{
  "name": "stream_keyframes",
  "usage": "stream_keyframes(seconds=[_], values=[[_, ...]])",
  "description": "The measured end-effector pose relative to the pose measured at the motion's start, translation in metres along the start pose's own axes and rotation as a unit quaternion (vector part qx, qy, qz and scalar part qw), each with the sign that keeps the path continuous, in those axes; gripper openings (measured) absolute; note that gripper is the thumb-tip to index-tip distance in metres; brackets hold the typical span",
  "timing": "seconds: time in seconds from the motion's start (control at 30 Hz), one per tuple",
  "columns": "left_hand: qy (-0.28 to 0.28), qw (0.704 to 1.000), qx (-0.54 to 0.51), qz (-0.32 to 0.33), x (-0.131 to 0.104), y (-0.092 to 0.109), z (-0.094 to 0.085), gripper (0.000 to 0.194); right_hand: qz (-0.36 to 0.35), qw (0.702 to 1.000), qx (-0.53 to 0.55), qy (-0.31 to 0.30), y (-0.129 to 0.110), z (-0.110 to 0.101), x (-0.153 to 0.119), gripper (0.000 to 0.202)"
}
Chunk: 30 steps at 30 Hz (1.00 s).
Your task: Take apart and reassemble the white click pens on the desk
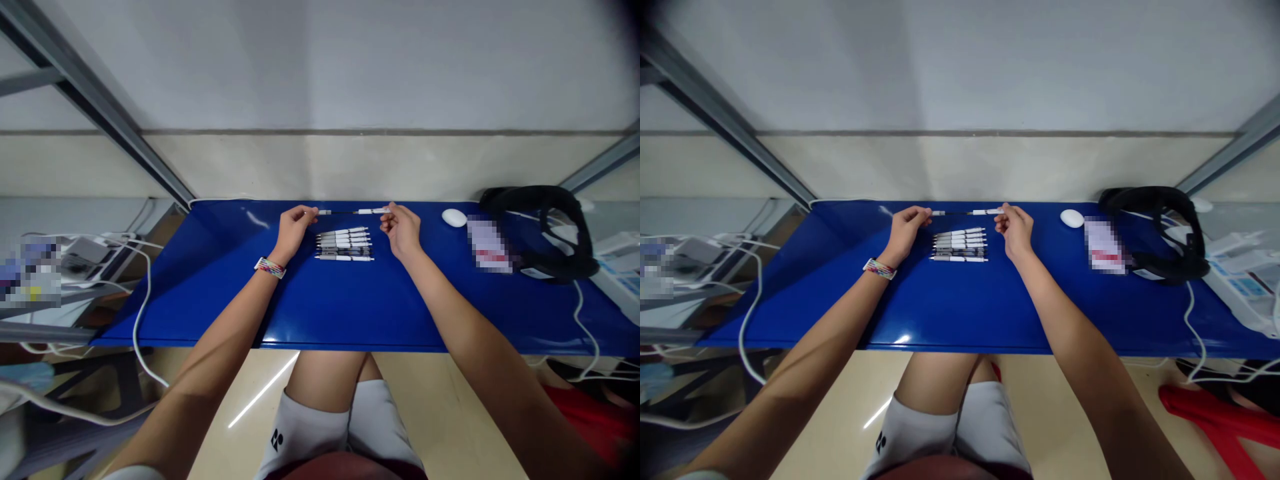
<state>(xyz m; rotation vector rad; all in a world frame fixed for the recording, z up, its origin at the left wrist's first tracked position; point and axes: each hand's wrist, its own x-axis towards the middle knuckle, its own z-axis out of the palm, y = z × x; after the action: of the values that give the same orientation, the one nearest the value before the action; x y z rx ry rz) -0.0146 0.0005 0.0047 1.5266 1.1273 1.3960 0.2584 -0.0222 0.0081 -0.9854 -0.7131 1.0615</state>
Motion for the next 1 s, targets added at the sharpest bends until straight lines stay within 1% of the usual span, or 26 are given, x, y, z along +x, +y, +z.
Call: stream_keyframes(seconds=[0.23,0.4,0.5,0.73,1.0], values=[[-0.004,1.000,-0.010,0.000,0.0001,-0.0013,0.0007,0.028,0.004,1.000,-0.004,0.005,-0.0012,0.0005,-0.0004,0.027],[-0.008,1.000,-0.011,-0.002,0.0000,-0.0039,0.0001,0.024,-0.003,1.000,-0.009,-0.003,-0.0002,0.0010,-0.0010,0.030],[-0.011,1.000,-0.009,0.002,-0.0001,-0.0055,-0.0006,0.024,-0.001,1.000,-0.019,-0.002,-0.0010,0.0014,-0.0013,0.031],[-0.015,1.000,-0.016,0.007,-0.0001,-0.0065,-0.0017,0.023,0.001,1.000,-0.008,0.004,-0.0032,0.0012,-0.0012,0.024],[-0.004,1.000,-0.010,0.002,-0.0002,-0.0021,-0.0014,0.028,-0.003,1.000,-0.014,0.002,-0.0009,0.0016,-0.0017,0.027]])
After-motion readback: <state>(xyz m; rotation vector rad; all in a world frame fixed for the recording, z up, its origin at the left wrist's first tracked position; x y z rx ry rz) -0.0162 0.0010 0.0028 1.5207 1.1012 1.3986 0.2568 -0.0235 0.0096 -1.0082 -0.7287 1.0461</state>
